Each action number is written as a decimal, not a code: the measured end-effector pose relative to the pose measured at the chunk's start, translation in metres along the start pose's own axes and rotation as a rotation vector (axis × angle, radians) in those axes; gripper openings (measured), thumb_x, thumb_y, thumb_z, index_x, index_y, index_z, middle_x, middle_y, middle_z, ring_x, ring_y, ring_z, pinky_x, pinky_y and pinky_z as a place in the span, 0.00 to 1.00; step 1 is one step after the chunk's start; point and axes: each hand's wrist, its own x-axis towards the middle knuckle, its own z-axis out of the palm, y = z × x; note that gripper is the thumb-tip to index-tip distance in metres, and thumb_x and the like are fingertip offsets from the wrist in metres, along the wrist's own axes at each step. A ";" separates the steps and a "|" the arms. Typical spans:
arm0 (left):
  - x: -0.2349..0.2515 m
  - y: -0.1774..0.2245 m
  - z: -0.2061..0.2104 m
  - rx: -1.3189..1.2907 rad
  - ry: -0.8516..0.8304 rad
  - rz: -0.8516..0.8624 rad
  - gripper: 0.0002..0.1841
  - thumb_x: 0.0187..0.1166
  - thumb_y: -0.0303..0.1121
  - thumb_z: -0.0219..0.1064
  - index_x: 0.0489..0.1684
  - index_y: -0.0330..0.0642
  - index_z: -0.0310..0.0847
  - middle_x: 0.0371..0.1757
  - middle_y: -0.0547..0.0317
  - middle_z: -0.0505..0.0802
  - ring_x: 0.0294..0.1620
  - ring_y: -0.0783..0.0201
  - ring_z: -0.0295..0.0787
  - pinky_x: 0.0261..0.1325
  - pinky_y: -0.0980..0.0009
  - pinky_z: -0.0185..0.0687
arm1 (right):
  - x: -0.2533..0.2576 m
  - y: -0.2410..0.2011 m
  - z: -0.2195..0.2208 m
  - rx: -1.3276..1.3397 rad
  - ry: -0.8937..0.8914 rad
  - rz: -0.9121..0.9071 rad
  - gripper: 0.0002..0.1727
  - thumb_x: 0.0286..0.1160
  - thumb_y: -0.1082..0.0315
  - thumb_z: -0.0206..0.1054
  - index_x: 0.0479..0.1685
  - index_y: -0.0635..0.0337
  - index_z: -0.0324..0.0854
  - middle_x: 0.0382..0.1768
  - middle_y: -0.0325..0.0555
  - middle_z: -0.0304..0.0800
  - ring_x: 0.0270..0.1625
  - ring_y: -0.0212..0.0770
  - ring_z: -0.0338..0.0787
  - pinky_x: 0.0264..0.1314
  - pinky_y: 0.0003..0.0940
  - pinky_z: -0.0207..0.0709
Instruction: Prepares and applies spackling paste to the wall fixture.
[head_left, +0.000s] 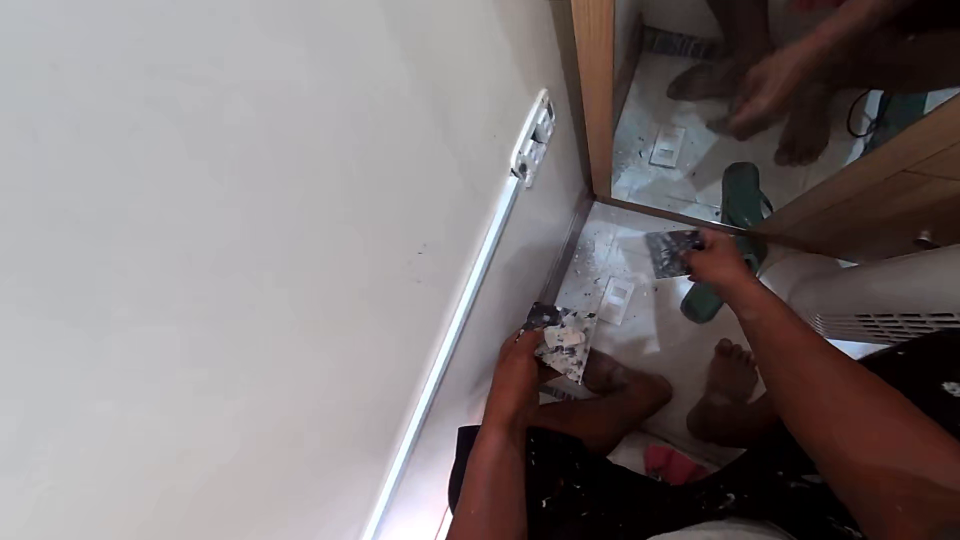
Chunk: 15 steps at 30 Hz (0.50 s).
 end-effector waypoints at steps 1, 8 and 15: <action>0.005 0.002 0.002 0.001 -0.004 -0.007 0.16 0.93 0.34 0.46 0.62 0.32 0.75 0.43 0.45 0.92 0.38 0.56 0.94 0.37 0.61 0.93 | 0.013 0.019 -0.002 0.024 0.059 0.135 0.19 0.79 0.72 0.66 0.67 0.68 0.79 0.55 0.69 0.86 0.51 0.64 0.89 0.53 0.66 0.83; 0.022 0.011 0.018 -0.055 -0.012 -0.022 0.16 0.92 0.33 0.47 0.64 0.34 0.75 0.46 0.43 0.92 0.41 0.55 0.95 0.41 0.60 0.93 | 0.067 0.081 0.012 -0.105 0.057 0.253 0.19 0.74 0.72 0.72 0.61 0.72 0.81 0.56 0.73 0.86 0.58 0.69 0.88 0.62 0.71 0.78; 0.032 0.000 0.017 -0.079 0.008 -0.025 0.14 0.92 0.30 0.47 0.61 0.34 0.75 0.40 0.49 0.92 0.33 0.62 0.92 0.32 0.68 0.90 | 0.157 0.064 0.038 0.003 0.021 0.262 0.25 0.68 0.75 0.73 0.67 0.68 0.79 0.60 0.70 0.85 0.59 0.65 0.87 0.58 0.67 0.81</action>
